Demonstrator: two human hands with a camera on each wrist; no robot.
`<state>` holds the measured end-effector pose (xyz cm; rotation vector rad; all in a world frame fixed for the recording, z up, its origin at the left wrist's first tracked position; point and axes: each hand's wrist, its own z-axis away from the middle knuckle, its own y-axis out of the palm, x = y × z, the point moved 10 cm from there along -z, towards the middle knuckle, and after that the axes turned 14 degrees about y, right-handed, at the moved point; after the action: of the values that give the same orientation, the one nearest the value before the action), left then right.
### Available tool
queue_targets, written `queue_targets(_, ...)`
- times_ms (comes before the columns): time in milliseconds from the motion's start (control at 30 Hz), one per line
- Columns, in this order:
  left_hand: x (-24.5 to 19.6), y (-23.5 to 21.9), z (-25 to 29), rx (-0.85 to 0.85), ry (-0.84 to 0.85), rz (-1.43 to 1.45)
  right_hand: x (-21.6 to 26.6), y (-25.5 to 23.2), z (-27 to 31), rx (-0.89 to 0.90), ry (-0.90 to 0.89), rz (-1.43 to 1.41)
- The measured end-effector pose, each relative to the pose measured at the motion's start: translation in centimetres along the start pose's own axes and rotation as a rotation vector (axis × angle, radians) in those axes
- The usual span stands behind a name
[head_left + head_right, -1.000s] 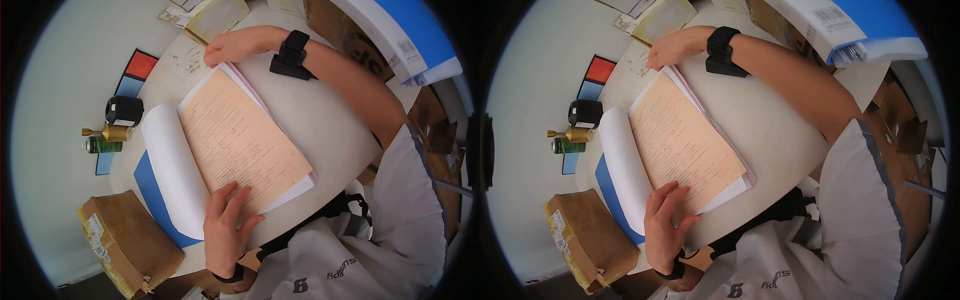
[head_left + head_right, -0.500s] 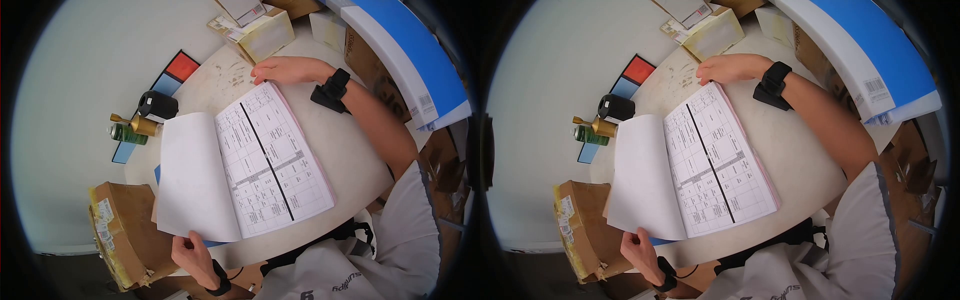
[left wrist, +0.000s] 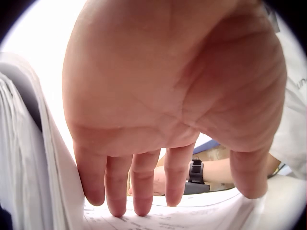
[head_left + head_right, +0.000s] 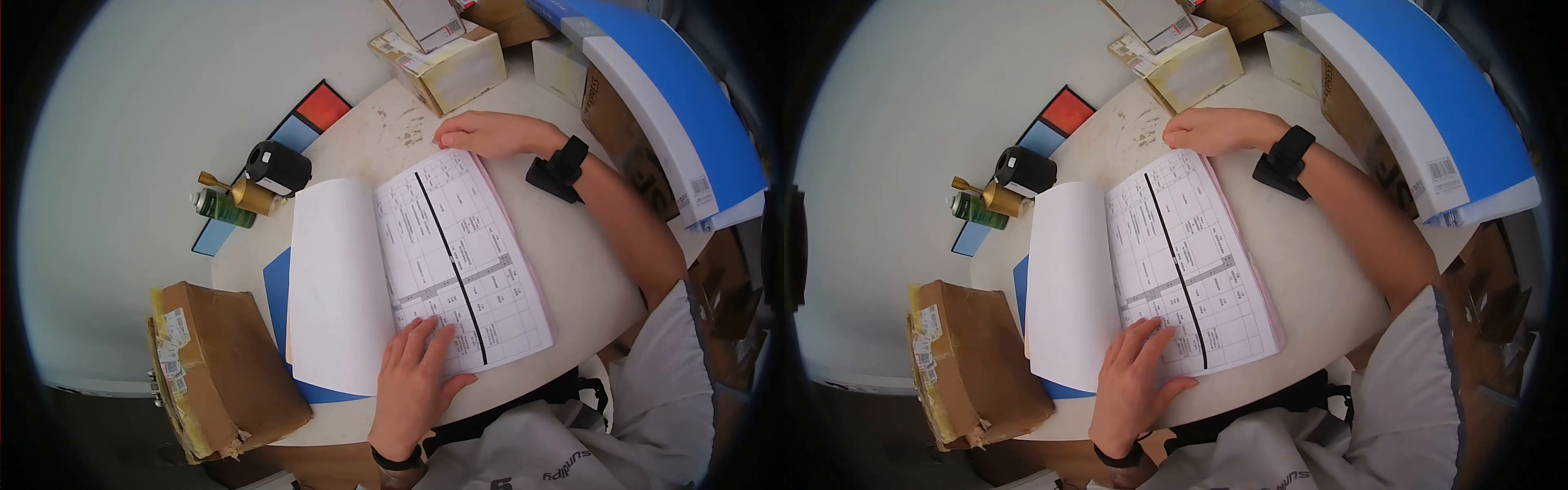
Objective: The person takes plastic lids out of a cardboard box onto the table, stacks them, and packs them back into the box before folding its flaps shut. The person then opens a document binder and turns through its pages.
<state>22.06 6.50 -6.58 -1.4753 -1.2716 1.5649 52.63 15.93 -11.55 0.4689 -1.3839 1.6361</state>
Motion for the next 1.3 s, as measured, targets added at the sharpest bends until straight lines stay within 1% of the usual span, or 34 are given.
queue_targets(133, 0.1, -0.1, 0.1, -0.021, 0.059, 0.002, -0.4, -0.1, -0.4, -0.013, 0.003, -0.015)
queue_targets(200, 1.1, -0.5, 0.3, -0.133, -0.056, 0.095, -0.7, 0.0, -0.6, 0.032, 0.008, -0.107)
queue_targets(333, 1.2, -0.9, 0.3, -0.133, -0.098, 0.056, -0.8, -0.1, -0.5, 0.015, 0.042, -0.160)
queue_targets(400, 5.4, -3.4, 4.9, -0.504, -0.507, 0.140, -1.0, -0.2, -0.5, 0.021, 0.039, -0.179)
queue_targets(467, 9.1, -5.7, 9.7, -0.721, -0.699, 0.123, -0.4, -0.3, 0.3, 0.016, 0.037, -0.159)
queue_targets(500, 10.2, -6.1, 11.1, -0.716, -0.694, 0.116, -0.2, -0.4, 0.6, 0.010, 0.031, -0.136)
queue_targets(533, 10.6, -7.7, 13.0, -0.711, -0.728, -0.146, -0.2, -0.5, 0.6, 0.004, 0.029, -0.146)
queue_targets(567, 9.9, -9.5, 13.3, -0.702, -0.755, -0.410, -0.4, -0.4, 0.5, 0.004, 0.045, -0.133)
queue_targets(600, 9.7, -9.5, 13.1, -0.700, -0.752, -0.416, -0.5, -0.2, 0.3, 0.008, 0.062, -0.117)
queue_targets(667, 4.7, -10.5, 11.8, -0.903, -0.482, -0.562, -0.2, -0.3, 0.5, -0.007, 0.058, -0.077)
queue_targets(700, 3.3, -9.5, 10.3, -0.901, -0.418, -0.406, 0.0, -0.4, 0.5, -0.022, 0.055, -0.027)
queue_targets(733, 1.9, -7.9, 7.7, -0.743, -0.330, -0.141, 0.0, -0.2, 0.4, -0.013, 0.049, -0.007)
queue_targets(767, 0.3, -5.5, 4.5, -0.483, -0.122, -0.016, -0.2, -0.1, 0.3, -0.016, 0.029, -0.044)
queue_targets(800, -1.0, -2.9, 1.6, -0.221, -0.030, 0.015, -0.2, -0.1, 0.0, -0.021, 0.010, -0.083)
queue_targets(833, -2.3, -1.0, -0.2, -0.026, 0.057, -0.085, -0.2, 0.1, -0.4, -0.023, 0.003, -0.068)
queue_targets(867, -2.3, -0.5, -0.4, -0.038, 0.063, -0.086, 0.1, 0.2, -0.4, -0.020, -0.029, -0.042)
queue_targets(933, -0.8, 1.4, -0.4, 0.042, -0.011, -0.097, -0.2, -0.4, -0.2, -0.035, -0.053, -0.026)
queue_targets(1000, -0.4, 0.6, 0.0, 0.051, -0.009, -0.086, 0.2, -0.3, 0.3, -0.061, -0.054, 0.025)
queue_targets(1067, -0.1, 0.6, 0.3, 0.052, 0.005, 0.003, -0.2, -0.1, -0.1, -0.047, -0.045, 0.000)
queue_targets(1100, 0.0, 0.5, 0.4, 0.054, 0.005, 0.001, -0.3, -0.1, -0.5, -0.033, -0.039, -0.014)
queue_targets(1200, -0.3, 0.4, 0.1, 0.017, 0.063, 0.009, -0.5, -0.1, -0.6, -0.017, -0.078, -0.036)
queue_targets(1267, 0.5, 0.1, 0.2, -0.082, 0.038, 0.023, -1.0, -0.1, -0.9, -0.028, -0.080, -0.069)
queue_targets(1300, 0.3, 0.1, 0.1, -0.083, 0.038, 0.023, -1.0, -0.1, -1.0, -0.033, -0.088, -0.099)
